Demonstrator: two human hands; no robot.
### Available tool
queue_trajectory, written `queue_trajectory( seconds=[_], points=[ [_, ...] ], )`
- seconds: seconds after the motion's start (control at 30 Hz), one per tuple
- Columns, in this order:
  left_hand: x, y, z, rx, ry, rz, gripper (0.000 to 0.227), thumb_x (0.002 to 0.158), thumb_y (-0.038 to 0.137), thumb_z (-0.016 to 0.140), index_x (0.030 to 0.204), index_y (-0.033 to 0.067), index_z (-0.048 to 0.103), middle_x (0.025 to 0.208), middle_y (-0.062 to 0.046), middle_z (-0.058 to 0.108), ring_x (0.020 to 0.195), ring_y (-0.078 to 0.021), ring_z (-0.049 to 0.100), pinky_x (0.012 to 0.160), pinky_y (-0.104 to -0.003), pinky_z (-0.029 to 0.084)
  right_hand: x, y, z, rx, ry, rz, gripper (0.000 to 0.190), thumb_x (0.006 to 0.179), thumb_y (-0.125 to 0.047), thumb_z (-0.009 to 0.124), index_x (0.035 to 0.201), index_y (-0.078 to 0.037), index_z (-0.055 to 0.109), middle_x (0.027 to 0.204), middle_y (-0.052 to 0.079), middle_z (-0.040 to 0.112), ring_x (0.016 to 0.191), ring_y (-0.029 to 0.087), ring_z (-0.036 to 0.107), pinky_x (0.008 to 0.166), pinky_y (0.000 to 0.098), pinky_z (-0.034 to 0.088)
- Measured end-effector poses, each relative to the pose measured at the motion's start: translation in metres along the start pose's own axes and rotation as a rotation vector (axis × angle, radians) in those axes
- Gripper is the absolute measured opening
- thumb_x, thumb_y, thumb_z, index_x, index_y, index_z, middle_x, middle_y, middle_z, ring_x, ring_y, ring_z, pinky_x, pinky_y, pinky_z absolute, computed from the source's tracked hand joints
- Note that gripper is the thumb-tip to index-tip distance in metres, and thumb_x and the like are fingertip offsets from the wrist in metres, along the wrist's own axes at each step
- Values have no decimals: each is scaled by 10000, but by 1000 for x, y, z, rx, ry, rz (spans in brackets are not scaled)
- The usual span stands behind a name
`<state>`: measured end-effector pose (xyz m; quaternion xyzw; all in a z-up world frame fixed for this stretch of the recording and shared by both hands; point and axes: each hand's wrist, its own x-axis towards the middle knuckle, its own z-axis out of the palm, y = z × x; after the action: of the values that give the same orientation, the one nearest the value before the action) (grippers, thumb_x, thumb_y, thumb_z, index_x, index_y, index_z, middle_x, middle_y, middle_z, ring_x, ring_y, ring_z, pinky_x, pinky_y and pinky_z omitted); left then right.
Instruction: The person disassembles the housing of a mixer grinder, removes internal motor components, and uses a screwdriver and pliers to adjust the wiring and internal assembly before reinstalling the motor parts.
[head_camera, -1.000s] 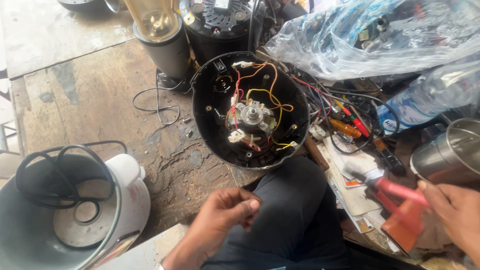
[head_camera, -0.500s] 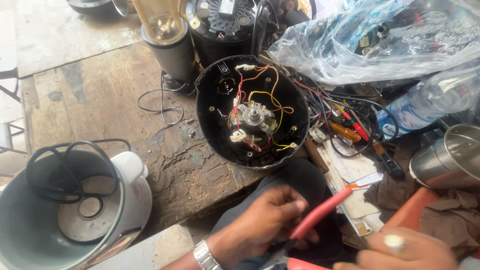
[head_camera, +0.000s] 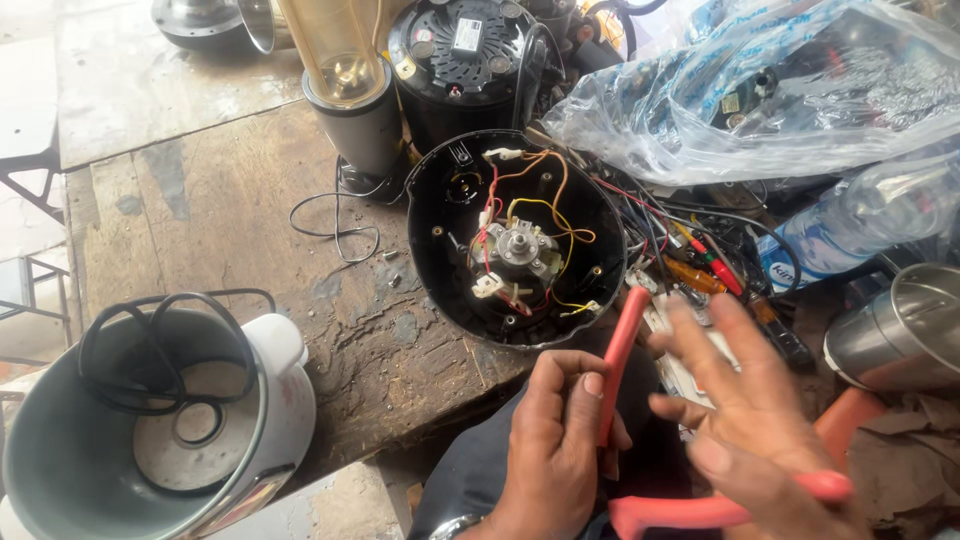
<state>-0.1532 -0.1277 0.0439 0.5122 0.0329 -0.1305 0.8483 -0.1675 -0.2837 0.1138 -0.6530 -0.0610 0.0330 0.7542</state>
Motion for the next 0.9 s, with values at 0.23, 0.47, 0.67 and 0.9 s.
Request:
queue_trajectory(
  seconds=[0.23,0.47,0.67,0.9],
  points=[
    [-14,15,2,392,-108,757,95,1173,60,526,1264,35,537,958,-74,608,752,-81,608,692,-233,513,-1,13,5,524,-76,115,1042,875,-171,708,1703,-66,84,1568,387,284,1426,440,367,1098,479,292],
    [-6,33,-18,307,16,512,148,971,73,683,1084,7,614,904,-65,632,809,-116,620,702,-255,519,-12,-7,-24,154,186,177,558,974,-64,603,1485,81,434,1209,373,539,1134,496,590,784,612,559],
    [20,54,-67,-430,-110,-127,159,948,70,720,1063,-29,672,973,-155,729,783,-164,658,644,-278,526,-16,-37,-17,109,247,-181,582,971,-36,618,1502,66,405,1298,306,496,1210,415,550,900,565,522],
    [28,67,-62,-528,-154,-155,214,916,31,688,1106,-68,680,1076,-191,734,933,-220,736,869,-353,617,-1,-62,16,184,245,-365,617,968,-3,635,1523,49,371,1401,227,444,1298,322,502,1036,509,478]
  ],
)
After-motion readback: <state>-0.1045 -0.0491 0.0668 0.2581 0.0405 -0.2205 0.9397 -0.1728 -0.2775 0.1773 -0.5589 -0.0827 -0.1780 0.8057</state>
